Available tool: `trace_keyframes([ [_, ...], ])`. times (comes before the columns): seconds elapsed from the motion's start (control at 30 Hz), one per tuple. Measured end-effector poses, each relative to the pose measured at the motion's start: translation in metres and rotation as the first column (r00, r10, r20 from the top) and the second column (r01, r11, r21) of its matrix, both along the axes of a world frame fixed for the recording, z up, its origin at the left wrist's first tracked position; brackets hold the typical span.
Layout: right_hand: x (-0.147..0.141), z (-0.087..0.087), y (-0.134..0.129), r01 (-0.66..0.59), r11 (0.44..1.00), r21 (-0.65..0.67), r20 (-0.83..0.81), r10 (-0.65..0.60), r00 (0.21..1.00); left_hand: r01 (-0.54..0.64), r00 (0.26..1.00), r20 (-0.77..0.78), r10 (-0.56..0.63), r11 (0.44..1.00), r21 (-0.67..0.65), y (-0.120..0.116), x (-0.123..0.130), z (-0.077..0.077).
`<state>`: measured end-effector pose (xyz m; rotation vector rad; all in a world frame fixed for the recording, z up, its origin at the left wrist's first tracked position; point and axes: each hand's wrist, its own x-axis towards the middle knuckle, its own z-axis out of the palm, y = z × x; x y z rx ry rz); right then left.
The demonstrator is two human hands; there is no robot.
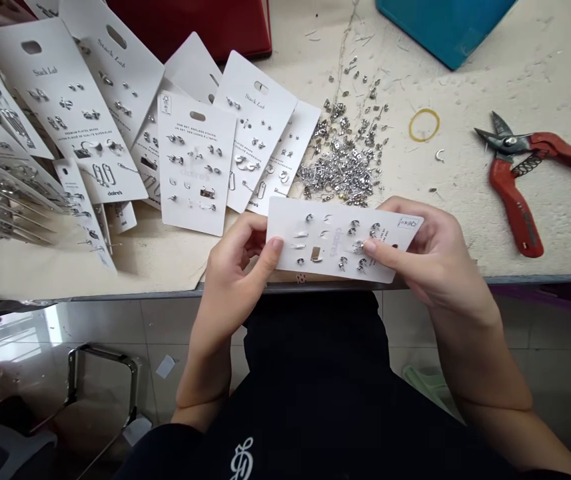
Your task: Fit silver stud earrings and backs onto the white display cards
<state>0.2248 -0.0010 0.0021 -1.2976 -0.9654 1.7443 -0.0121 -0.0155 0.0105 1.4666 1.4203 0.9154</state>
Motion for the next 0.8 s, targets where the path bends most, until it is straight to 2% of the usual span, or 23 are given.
trace_keyframes([
  [0.17,0.005,0.000,-0.002,-0.040,0.998,0.054,0.038,0.038,0.999,0.042,0.998,0.055,-0.042,0.999,0.000,0.002,-0.002,-0.002],
  [0.23,0.006,0.003,0.000,-0.044,0.995,0.091,0.060,0.038,0.997,0.043,0.996,0.081,-0.047,0.998,0.051,0.001,-0.001,-0.003],
  [0.3,0.006,0.007,0.003,0.056,0.975,0.214,0.094,-0.077,0.993,-0.024,0.997,0.080,0.009,0.983,0.180,0.001,0.001,-0.005],
  [0.37,0.005,0.013,0.003,0.222,0.901,0.373,0.138,-0.290,0.947,-0.136,0.991,0.063,0.121,0.920,0.368,0.000,0.005,-0.008],
  [0.4,0.004,0.015,0.002,0.267,0.862,0.432,0.145,-0.358,0.922,-0.176,0.983,0.046,0.175,0.863,0.474,0.000,0.008,-0.009],
  [0.43,0.002,0.017,0.000,0.264,0.854,0.448,0.142,-0.360,0.922,-0.176,0.978,0.010,0.210,0.788,0.590,0.000,0.011,-0.009],
  [0.47,-0.001,0.019,-0.002,0.213,0.880,0.424,0.117,-0.287,0.951,-0.127,0.973,-0.052,0.226,0.706,0.696,0.001,0.015,-0.009],
  [0.53,-0.010,0.021,-0.007,0.024,0.960,0.278,-0.042,-0.013,0.999,0.052,0.947,-0.219,0.234,0.562,0.826,0.002,0.023,-0.007],
  [0.6,-0.020,0.023,-0.008,-0.018,0.988,0.157,-0.184,0.047,0.982,0.208,0.917,-0.342,0.207,0.482,0.851,0.003,0.029,-0.005],
  [0.7,-0.031,0.025,0.000,0.146,0.985,0.090,-0.171,-0.129,0.977,0.308,0.888,-0.427,0.170,0.470,0.827,0.006,0.030,-0.006],
  [0.8,-0.024,0.022,0.015,0.292,0.950,0.115,-0.096,-0.282,0.955,0.348,0.820,-0.523,0.233,0.522,0.779,0.009,0.012,-0.011],
])
